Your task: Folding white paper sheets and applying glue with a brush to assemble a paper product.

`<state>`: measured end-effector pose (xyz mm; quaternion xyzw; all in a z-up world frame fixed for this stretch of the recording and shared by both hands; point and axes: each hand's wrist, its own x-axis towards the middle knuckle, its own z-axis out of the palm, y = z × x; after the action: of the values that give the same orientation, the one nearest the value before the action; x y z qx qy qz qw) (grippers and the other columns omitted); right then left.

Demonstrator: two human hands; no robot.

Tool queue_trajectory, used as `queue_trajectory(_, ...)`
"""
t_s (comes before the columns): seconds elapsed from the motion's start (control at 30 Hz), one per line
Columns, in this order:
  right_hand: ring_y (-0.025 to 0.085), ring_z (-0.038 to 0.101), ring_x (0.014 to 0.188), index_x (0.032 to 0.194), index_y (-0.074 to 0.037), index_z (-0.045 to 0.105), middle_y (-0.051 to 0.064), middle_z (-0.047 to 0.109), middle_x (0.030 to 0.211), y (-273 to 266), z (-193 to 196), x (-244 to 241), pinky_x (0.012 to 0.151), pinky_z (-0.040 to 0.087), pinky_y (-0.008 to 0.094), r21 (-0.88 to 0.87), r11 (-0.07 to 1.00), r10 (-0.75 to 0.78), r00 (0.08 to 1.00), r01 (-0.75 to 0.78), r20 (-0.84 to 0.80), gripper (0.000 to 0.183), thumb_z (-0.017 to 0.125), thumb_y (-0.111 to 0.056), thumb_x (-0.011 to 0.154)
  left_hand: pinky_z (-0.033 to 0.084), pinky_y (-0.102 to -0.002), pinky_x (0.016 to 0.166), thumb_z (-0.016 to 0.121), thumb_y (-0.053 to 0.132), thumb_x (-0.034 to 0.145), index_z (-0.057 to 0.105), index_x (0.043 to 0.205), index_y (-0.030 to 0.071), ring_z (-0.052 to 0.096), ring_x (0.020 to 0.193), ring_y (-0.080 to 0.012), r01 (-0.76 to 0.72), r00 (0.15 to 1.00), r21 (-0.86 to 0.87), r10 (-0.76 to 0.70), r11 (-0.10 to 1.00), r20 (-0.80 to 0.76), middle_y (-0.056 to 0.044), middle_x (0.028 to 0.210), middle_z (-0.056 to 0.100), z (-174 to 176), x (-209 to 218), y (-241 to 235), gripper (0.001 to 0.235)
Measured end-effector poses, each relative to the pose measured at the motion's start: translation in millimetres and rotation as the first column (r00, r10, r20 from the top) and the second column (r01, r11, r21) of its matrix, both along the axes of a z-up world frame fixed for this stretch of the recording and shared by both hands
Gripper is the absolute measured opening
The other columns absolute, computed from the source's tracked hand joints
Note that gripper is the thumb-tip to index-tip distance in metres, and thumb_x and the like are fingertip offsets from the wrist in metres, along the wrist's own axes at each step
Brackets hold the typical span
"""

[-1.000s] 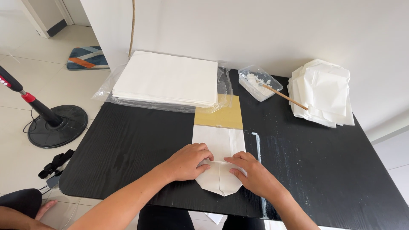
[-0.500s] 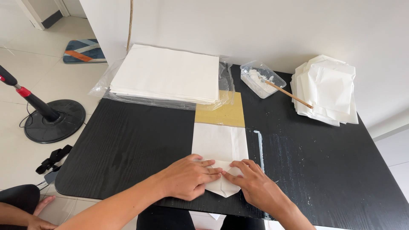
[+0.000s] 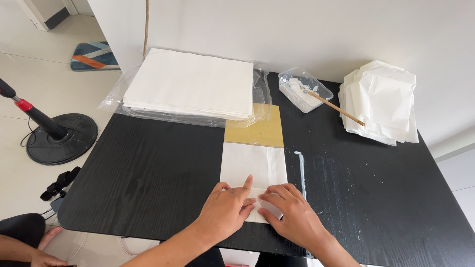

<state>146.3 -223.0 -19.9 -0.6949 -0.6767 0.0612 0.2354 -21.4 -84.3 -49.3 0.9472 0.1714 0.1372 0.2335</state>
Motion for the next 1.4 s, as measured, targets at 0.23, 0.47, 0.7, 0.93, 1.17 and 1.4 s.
queue_trajectory(0.23, 0.022, 0.065, 0.101, 0.108, -0.014, 0.074, 0.000, 0.072, 0.109, 13.2, 10.2, 12.5, 0.088, 0.054, 0.039, -0.007, 1.000, -0.026, 0.997, 0.027, 0.069, 0.027, 0.077, -0.035, 0.091, 0.043, -0.039, 0.095, 0.074, 0.028, 0.093, 0.047, 0.150, 0.007, 0.074, 0.085, -0.0175, -0.150, 0.989, -0.063, 0.150, 0.987, 0.002, 0.006, 0.091, 0.082, -1.6, 8.4, -12.1, 0.067)
queue_trajectory(0.47, 0.015, 0.069, 0.106, 0.117, -0.029, 0.075, -0.009, 0.073, 0.120, 22.3, 124.5, 98.5, 0.086, 0.050, 0.034, 0.073, 0.814, -0.580, 0.813, 0.576, 0.047, 0.035, 0.071, -0.047, 0.087, 0.038, -0.041, 0.104, 0.074, 0.028, 0.093, 0.051, 0.148, 0.019, 0.072, 0.098, -0.0146, -0.251, 0.960, -0.199, 0.217, 0.947, -0.177, 0.009, 0.098, 0.081, -2.0, 28.5, -15.0, 0.060)
queue_trajectory(0.7, 0.028, 0.061, 0.116, 0.143, -0.020, 0.055, -0.002, 0.064, 0.137, 34.2, 148.4, 233.5, 0.092, 0.048, 0.048, -0.261, 0.504, -0.856, 0.517, 0.823, -0.021, 0.063, 0.027, 0.000, 0.091, 0.037, -0.044, 0.109, 0.074, 0.043, 0.095, 0.057, 0.138, 0.032, 0.068, 0.103, -0.0147, -0.321, 0.881, -0.181, 0.223, 0.930, -0.417, 0.013, 0.101, 0.076, -10.9, 45.0, -7.8, 0.048)
queue_trajectory(0.93, 0.024, 0.064, 0.095, 0.154, -0.031, 0.048, -0.003, 0.071, 0.128, 69.5, 130.9, 252.9, 0.093, 0.047, 0.038, -0.593, 0.536, -0.806, 0.572, 0.600, -0.150, 0.068, 0.056, -0.009, 0.091, 0.036, -0.036, 0.109, 0.065, 0.054, 0.098, 0.063, 0.133, 0.035, 0.054, 0.118, -0.0070, -0.263, 0.868, -0.311, 0.084, 0.913, -0.490, 0.017, 0.105, 0.069, -35.5, 52.5, 9.1, 0.040)
queue_trajectory(1.17, 0.016, 0.057, 0.082, 0.157, -0.040, 0.052, -0.001, 0.067, 0.104, 73.1, 124.4, 262.7, 0.083, 0.041, 0.030, -0.541, 0.707, -0.701, 0.558, 0.456, -0.445, 0.088, 0.083, -0.013, 0.080, 0.039, -0.032, 0.098, 0.071, 0.053, 0.093, 0.071, 0.123, 0.037, 0.060, 0.113, -0.0068, -0.255, 0.928, -0.207, 0.178, 0.945, -0.328, 0.021, 0.089, 0.073, -81.4, 48.0, 3.3, 0.033)
queue_trajectory(1.4, 0.014, 0.069, 0.080, 0.119, -0.010, 0.073, 0.002, 0.073, 0.099, 109.1, 80.5, 280.5, 0.067, 0.051, 0.026, -0.014, 0.859, -0.426, 0.699, 0.512, -0.575, 0.029, 0.051, -0.025, 0.106, 0.031, -0.029, 0.107, 0.063, 0.058, 0.097, 0.062, 0.133, 0.047, 0.050, 0.128, -0.0013, -0.242, 0.867, -0.214, 0.112, 0.946, -0.486, 0.030, 0.108, 0.073, -95.6, 48.1, 11.6, 0.038)
